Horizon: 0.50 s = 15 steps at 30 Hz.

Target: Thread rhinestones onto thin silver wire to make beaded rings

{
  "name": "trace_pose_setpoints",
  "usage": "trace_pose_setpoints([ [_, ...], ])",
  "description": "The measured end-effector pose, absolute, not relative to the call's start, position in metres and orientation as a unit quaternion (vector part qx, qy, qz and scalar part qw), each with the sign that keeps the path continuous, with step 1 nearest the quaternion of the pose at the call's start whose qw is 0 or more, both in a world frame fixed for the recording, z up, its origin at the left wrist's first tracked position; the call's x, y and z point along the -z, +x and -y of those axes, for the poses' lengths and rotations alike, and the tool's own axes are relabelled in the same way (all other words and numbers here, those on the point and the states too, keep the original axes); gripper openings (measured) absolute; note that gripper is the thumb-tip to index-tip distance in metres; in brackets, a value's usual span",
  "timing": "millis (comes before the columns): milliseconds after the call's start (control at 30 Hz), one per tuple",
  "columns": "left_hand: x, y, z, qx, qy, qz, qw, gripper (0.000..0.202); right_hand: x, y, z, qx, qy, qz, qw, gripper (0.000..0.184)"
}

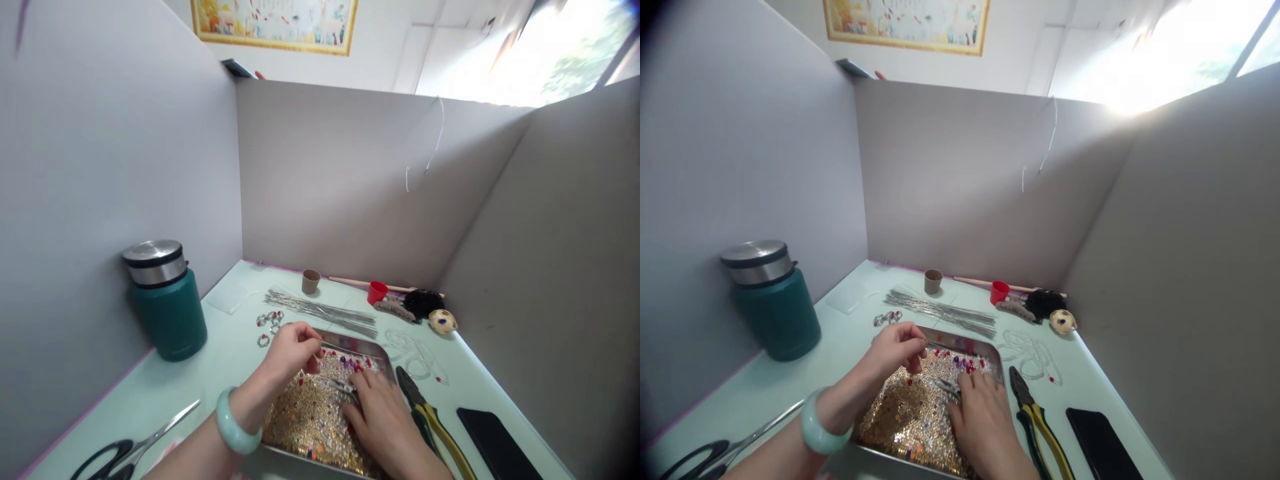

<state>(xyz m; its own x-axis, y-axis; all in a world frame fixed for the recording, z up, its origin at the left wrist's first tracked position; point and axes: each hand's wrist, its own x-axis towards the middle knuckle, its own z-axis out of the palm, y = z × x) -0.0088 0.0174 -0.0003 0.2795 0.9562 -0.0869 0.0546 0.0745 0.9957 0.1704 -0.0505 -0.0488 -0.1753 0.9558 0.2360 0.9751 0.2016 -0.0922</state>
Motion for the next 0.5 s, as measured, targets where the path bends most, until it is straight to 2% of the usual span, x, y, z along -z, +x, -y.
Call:
trace_pose_setpoints([
  [167,-0.002,-0.009,-0.015,-0.409,0.522,-0.419,0.62,0.004,0.049,0.167,0.049,0.013,-0.616,0.768,0.177,0.022],
  [400,0.006,0.0,-0.01,-0.367,0.517,-0.39,0.667,0.009,0.044,0.167,0.039,-0.097,-0.448,0.768,0.447,0.025],
  [500,0.011,0.004,-0.008,-0.341,0.525,-0.355,0.694,0.012,0.042,0.163,0.04,-0.158,-0.455,0.708,0.516,0.028],
])
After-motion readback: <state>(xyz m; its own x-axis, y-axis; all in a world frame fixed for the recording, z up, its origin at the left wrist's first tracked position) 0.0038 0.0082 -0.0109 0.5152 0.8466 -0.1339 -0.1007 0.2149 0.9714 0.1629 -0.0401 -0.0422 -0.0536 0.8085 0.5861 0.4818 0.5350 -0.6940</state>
